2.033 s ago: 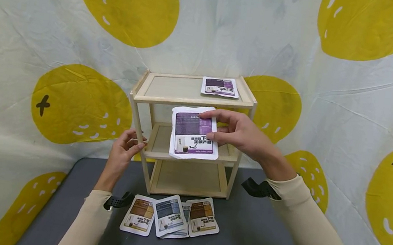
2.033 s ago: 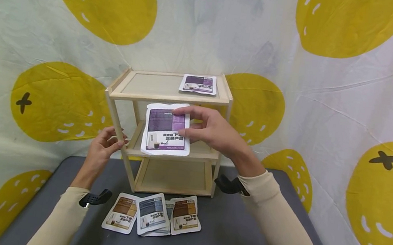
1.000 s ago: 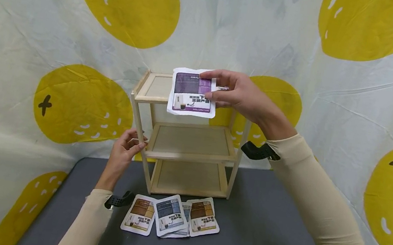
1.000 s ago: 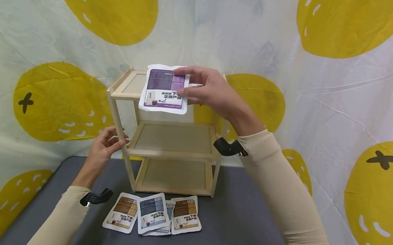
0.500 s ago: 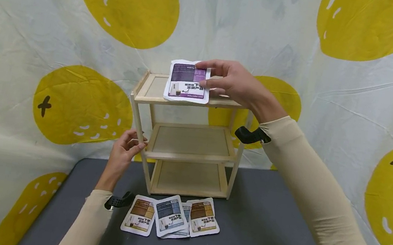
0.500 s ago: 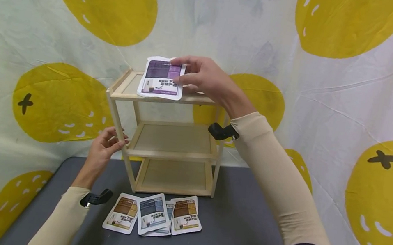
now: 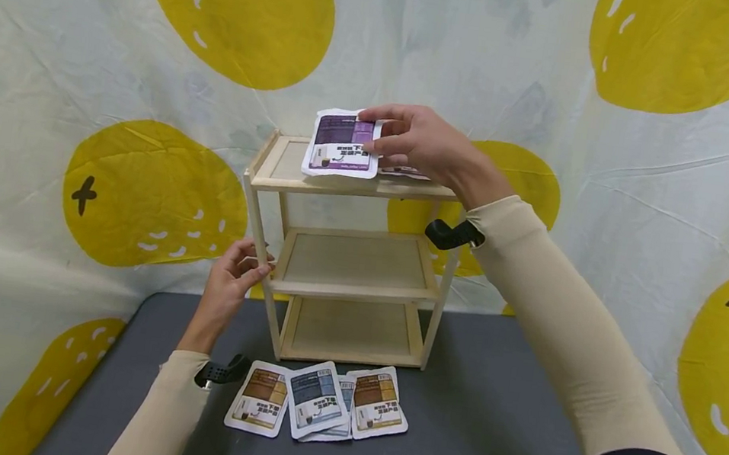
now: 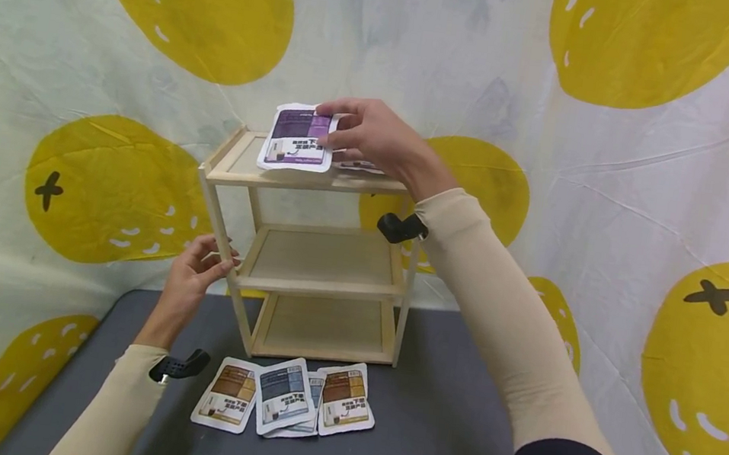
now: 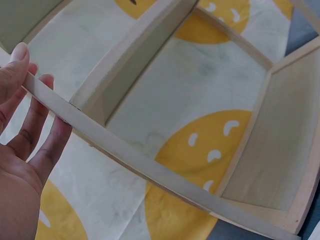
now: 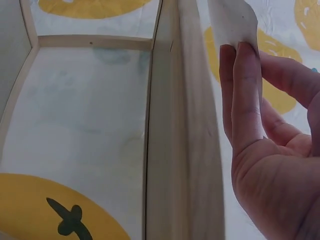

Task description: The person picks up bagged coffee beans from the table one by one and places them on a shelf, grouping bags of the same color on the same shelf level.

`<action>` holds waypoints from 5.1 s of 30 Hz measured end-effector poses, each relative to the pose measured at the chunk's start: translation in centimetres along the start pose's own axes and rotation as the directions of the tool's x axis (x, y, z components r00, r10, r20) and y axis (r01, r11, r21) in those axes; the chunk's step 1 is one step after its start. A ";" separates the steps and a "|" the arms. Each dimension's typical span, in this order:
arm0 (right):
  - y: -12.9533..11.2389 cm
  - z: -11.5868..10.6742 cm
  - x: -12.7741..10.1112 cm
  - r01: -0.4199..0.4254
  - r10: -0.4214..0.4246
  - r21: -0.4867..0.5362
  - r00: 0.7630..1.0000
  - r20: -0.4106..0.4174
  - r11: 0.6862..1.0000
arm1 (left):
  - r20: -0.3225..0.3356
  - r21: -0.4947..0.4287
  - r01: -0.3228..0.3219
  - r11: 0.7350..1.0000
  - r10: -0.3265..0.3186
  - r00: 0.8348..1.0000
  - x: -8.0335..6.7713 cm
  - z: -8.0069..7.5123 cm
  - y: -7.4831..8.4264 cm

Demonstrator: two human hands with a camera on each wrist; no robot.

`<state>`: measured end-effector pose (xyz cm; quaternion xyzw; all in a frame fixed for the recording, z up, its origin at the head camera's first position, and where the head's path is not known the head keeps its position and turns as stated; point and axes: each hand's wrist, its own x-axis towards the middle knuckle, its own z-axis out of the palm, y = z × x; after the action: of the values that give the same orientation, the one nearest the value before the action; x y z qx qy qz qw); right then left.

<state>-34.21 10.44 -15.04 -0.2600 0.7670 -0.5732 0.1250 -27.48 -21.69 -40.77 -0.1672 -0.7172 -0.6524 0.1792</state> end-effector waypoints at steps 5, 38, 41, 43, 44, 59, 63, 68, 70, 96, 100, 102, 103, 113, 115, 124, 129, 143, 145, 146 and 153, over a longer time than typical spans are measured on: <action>-0.1 0.4 1.1 -0.022 0.022 0.028 1.000 -0.017 0.999 | 0.001 0.007 0.001 1.000 -0.001 1.000 0.0 0.1 0.1; -0.8 1.1 -0.6 -0.012 -0.001 -0.142 0.996 -0.091 0.990 | 0.021 0.010 -0.007 1.000 0.007 1.000 -0.1 0.3 0.4; -0.9 1.4 -1.3 0.022 -0.030 -0.123 0.997 -0.065 0.992 | 0.021 0.007 -0.005 1.000 0.004 1.000 0.1 0.3 0.5; -0.9 1.6 -1.8 0.040 -0.046 -0.118 0.998 -0.051 0.992 | 0.024 0.007 -0.001 1.000 0.001 1.000 0.1 0.2 0.5; -0.9 1.7 -2.1 0.047 -0.053 -0.120 0.998 -0.046 0.992 | 0.027 0.008 0.003 1.000 -0.004 1.000 0.1 0.2 0.5; 0.7 3.4 -5.7 0.127 -0.120 -0.118 0.991 0.063 0.985 | 0.037 0.025 -0.012 1.000 0.011 0.999 -0.5 1.1 3.0; 1.4 3.8 -6.8 0.156 -0.148 -0.101 0.986 0.082 0.983 | 0.041 0.016 -0.001 1.000 0.000 0.999 -0.6 1.1 3.0; 2.3 4.4 -7.9 0.164 -0.155 -0.074 0.982 0.105 0.984 | 0.037 0.013 0.011 1.000 -0.012 0.999 -0.4 0.8 2.0; 2.7 4.6 -8.3 0.165 -0.156 -0.070 0.981 0.117 0.984 | 0.036 0.015 0.009 1.000 -0.009 0.999 -0.3 0.5 1.4; 9.8 7.1 -10.5 0.094 -0.086 -0.014 0.957 0.277 0.995 | 0.029 0.031 -0.012 0.999 0.011 1.000 -0.3 0.2 0.4; 11.4 7.8 -10.6 0.085 -0.073 -0.027 0.952 0.297 0.996 | 0.022 0.024 -0.010 1.000 0.009 1.000 -0.3 0.2 0.4; 12.2 8.2 -10.6 0.082 -0.071 -0.024 0.951 0.300 0.996 | 0.020 0.019 -0.008 1.000 0.008 1.000 -0.3 0.3 0.5; 12.6 8.4 -10.6 0.079 -0.069 -0.022 0.951 0.301 0.997 | 0.020 0.018 -0.008 1.000 0.007 1.000 -0.3 0.3 0.5; 16.8 9.8 -10.3 0.039 -0.044 0.022 0.948 0.316 0.999 | 0.023 0.028 -0.012 1.000 0.011 1.000 -0.3 0.3 0.4; 17.5 10.2 -10.4 0.035 -0.042 0.025 0.950 0.309 0.999 | 0.023 0.029 -0.014 0.999 0.013 1.000 -0.3 0.3 0.4; 21.3 11.6 -10.2 -0.002 -0.013 0.056 0.965 0.260 0.998 | 0.016 0.025 0.007 1.000 -0.007 1.000 -0.3 0.4 0.4; 23.2 12.0 -10.0 -0.014 -0.007 0.083 0.967 0.253 0.996 | 0.020 0.031 0.018 0.999 -0.019 1.000 -0.2 0.3 0.5; 27.1 13.6 -9.7 -0.043 0.027 0.061 0.972 0.234 0.997 | 0.010 0.035 -0.017 0.999 0.016 1.000 -0.4 0.4 0.4; 27.6 13.8 -9.7 -0.048 0.035 0.048 0.972 0.231 0.998 | 0.011 0.034 -0.018 0.999 0.018 1.000 -0.4 0.4 0.4; 27.9 14.0 -9.6 -0.049 0.038 0.040 0.972 0.231 0.998 | 0.010 0.034 -0.018 0.999 0.018 1.000 -0.4 0.4 0.4; 29.3 14.8 -9.5 -0.038 0.027 0.042 0.969 0.247 0.998 | 0.010 0.037 -0.015 0.999 0.015 1.000 -0.4 0.4 0.4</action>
<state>-26.54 9.64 -48.31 -0.3135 0.7362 -0.5520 0.2345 -27.01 -21.27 -40.66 -0.1722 -0.7288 -0.6367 0.1837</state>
